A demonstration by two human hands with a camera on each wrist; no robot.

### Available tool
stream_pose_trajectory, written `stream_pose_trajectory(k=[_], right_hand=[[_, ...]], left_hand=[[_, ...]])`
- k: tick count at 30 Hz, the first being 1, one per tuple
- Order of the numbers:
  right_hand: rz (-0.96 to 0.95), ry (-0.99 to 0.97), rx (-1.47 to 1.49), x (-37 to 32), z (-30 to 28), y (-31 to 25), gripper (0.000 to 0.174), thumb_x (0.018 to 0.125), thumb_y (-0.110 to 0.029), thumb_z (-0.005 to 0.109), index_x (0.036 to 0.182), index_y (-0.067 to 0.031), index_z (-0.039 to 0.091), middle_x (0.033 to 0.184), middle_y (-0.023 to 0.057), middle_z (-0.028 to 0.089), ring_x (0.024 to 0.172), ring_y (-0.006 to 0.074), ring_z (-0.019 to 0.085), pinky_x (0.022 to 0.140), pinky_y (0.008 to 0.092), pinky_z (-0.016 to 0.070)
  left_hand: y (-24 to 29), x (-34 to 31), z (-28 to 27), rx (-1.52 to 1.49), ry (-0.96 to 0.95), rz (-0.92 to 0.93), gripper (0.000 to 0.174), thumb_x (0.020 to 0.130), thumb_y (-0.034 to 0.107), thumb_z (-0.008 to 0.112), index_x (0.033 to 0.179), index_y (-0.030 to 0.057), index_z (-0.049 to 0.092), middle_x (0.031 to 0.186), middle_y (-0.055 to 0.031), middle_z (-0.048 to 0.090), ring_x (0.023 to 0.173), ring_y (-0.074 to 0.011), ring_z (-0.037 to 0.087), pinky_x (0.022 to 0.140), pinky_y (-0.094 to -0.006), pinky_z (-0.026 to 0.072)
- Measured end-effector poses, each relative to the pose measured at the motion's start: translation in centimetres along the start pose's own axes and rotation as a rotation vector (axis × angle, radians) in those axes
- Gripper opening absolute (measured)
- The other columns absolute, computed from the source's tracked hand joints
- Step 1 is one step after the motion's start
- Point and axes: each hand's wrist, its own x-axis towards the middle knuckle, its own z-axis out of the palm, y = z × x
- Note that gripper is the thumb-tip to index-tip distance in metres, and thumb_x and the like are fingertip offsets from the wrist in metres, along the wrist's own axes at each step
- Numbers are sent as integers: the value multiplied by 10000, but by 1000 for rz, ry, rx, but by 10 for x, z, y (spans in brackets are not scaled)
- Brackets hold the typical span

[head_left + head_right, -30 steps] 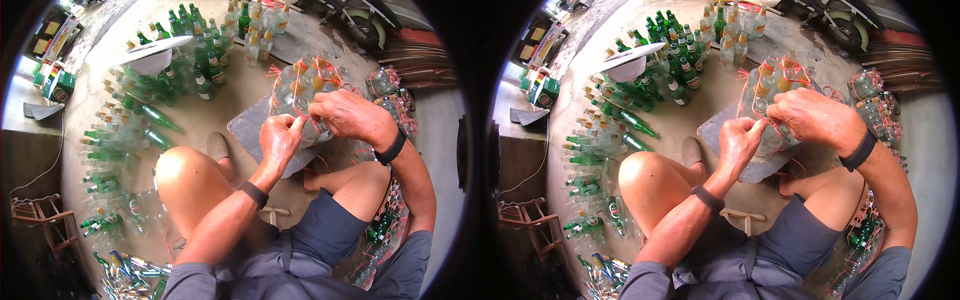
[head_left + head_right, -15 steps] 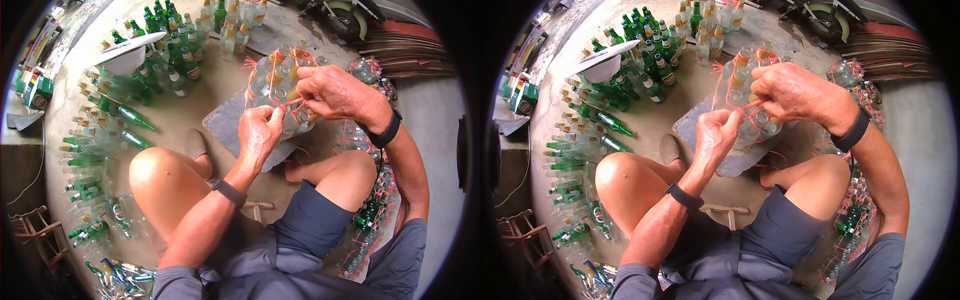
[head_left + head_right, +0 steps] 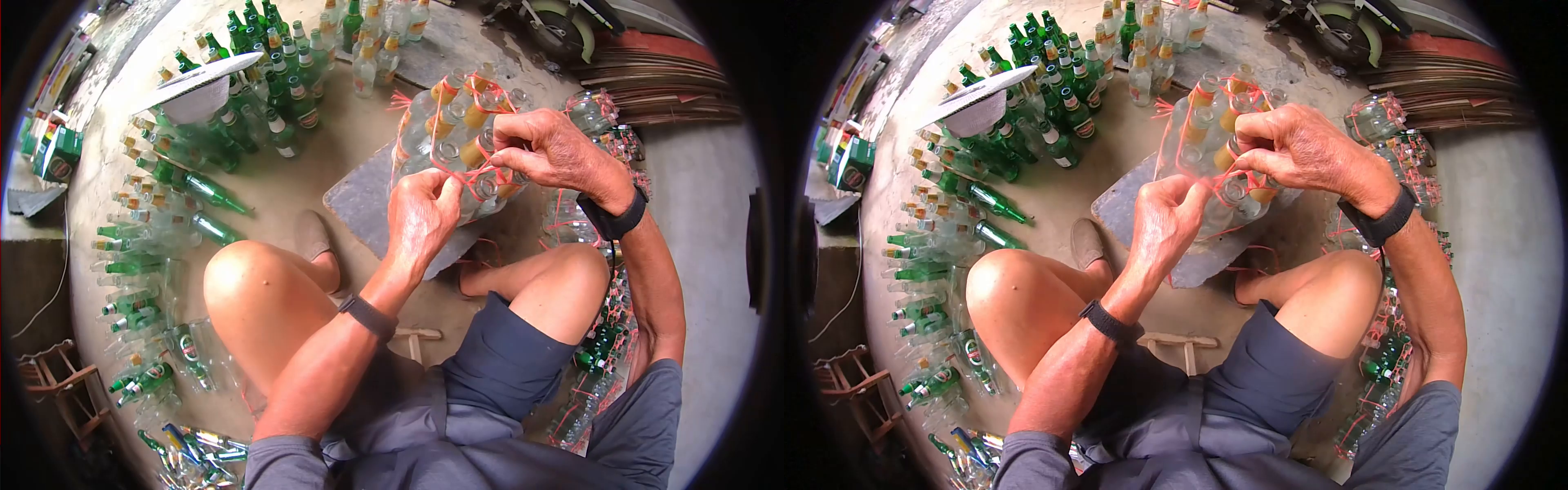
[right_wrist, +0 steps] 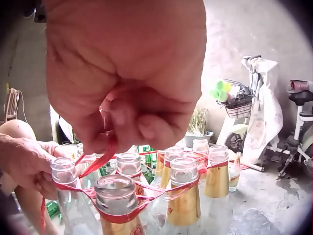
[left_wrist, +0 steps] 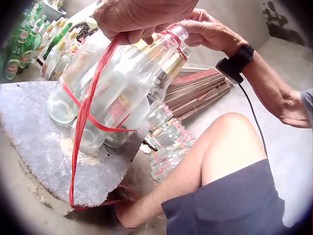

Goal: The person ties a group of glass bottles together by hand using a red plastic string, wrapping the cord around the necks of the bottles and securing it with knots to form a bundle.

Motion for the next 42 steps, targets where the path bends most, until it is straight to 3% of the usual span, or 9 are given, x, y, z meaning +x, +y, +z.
stream_pose_trajectory(k=[2, 3, 12, 19, 22, 27, 33, 40, 42], right_hand=[[44, 8, -34, 1, -5, -3, 213, 948, -131, 772, 900, -14, 601, 770, 143, 609, 701, 293, 575, 655, 405, 478], [86, 15, -64, 1, -6, -4, 207, 939, -154, 775, 910, -26, 616, 806, 180, 634, 738, 383, 626, 682, 450, 505], [-54, 171, -19, 7, 9, 26, 146, 982, -113, 695, 946, -23, 586, 827, 170, 626, 780, 375, 651, 716, 463, 512], [-34, 191, 14, 12, 17, 29, 129, 1012, -119, 635, 962, -20, 568, 832, 188, 620, 798, 408, 646, 729, 477, 514], [-67, 198, -10, 15, 21, 37, 130, 1020, -114, 629, 955, -19, 568, 806, 161, 608, 753, 345, 649, 706, 449, 516], [24, 119, 288, 20, 24, 49, 136, 1041, -82, 608, 927, -19, 569, 763, 37, 568, 652, 120, 583, 585, 331, 496], [263, -31, 493, 24, 8, 30, 166, 1028, -79, 631, 885, -15, 577, 749, 23, 555, 623, 111, 563, 554, 313, 473], [37, 19, 286, 36, 22, 59, 136, 1058, -102, 629, 946, -26, 621, 725, -7, 591, 545, 93, 547, 503, 301, 460], [89, 8, 275, 37, 26, 67, 116, 1020, -82, 665, 936, -4, 644, 721, 20, 594, 616, 119, 567, 581, 335, 487]], left_hand=[[-2, 0, 0, 49, -15, -12, 296, 995, 242, 683, 942, -36, 772, 738, -233, 699, 636, -305, 694, 670, -445, 528], [-3, 0, 0, 47, -16, -12, 296, 995, 242, 683, 942, -36, 772, 738, -233, 699, 636, -305, 694, 670, -445, 528], [-2, -1, 1, 13, -29, -60, 274, 1017, 221, 655, 979, -30, 758, 722, -229, 672, 635, -237, 668, 668, -422, 519], [-6, -2, 4, 17, -18, -38, 272, 1025, 215, 640, 954, -32, 730, 744, -255, 654, 647, -314, 675, 680, -459, 517], [-9, -1, 5, 36, -8, -42, 269, 1024, 212, 638, 939, -31, 716, 752, -260, 652, 673, -358, 688, 690, -470, 519], [-9, -2, 8, 38, 17, -25, 263, 1021, 211, 643, 921, -26, 696, 747, -253, 644, 676, -372, 683, 691, -474, 517], [-15, 0, 9, 40, -2, -49, 250, 1023, 209, 648, 942, -21, 702, 757, -247, 649, 677, -370, 674, 696, -462, 520], [-9, -3, 7, 60, 9, -69, 238, 1032, 208, 648, 995, -12, 732, 782, -242, 678, 743, -384, 718, 722, -451, 537], [-10, -3, 6, 91, -6, -97, 236, 1033, 208, 649, 1010, -8, 739, 793, -242, 688, 772, -393, 734, 731, -452, 541]])
